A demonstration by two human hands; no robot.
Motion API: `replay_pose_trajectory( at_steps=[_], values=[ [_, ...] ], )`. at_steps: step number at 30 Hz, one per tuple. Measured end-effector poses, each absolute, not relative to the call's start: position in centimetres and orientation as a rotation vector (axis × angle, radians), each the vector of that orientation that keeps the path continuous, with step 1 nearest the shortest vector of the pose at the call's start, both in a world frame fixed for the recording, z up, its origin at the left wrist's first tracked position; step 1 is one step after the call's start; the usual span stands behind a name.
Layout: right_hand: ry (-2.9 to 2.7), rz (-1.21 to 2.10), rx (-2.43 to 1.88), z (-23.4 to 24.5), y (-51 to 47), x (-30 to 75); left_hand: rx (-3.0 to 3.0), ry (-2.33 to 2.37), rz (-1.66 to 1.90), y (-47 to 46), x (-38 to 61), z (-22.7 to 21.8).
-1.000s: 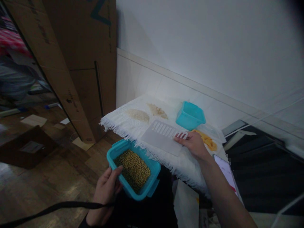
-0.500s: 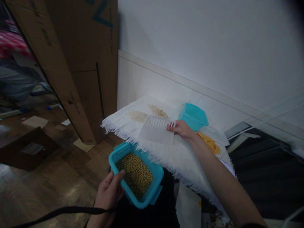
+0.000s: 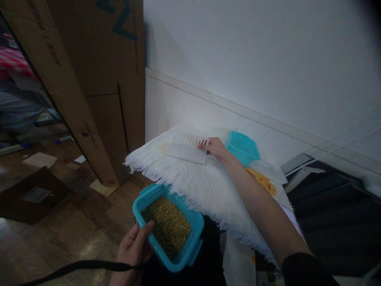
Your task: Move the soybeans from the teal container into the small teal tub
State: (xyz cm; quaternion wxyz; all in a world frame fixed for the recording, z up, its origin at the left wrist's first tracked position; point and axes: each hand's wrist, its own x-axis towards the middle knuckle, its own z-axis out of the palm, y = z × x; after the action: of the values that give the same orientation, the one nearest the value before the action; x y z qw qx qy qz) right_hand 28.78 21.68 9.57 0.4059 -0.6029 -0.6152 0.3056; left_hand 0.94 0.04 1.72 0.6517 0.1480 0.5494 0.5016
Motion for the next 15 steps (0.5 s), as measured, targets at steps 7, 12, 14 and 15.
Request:
replay_pose_trajectory(
  at_steps=[7, 12, 14, 15],
  values=[
    [-1.477, -0.101, -1.789, 11.4, 11.3, 28.8, 0.325, 1.234, 1.172, 0.0, 0.9, 1.9],
    [-1.536, -0.608, -1.916, 9.6, 6.3, 25.9, 0.351, 1.229, 1.106, -0.1, 0.3, 1.0],
    [-1.637, -0.688, -1.941, 8.6, 6.3, 24.5, 0.349, 1.243, 1.099, 0.0, 0.1, 0.9],
    [-1.694, -0.716, -1.936, 8.2, 6.5, 23.9, 0.346, 1.244, 1.105, 0.0, 0.0, 1.0]
  ],
)
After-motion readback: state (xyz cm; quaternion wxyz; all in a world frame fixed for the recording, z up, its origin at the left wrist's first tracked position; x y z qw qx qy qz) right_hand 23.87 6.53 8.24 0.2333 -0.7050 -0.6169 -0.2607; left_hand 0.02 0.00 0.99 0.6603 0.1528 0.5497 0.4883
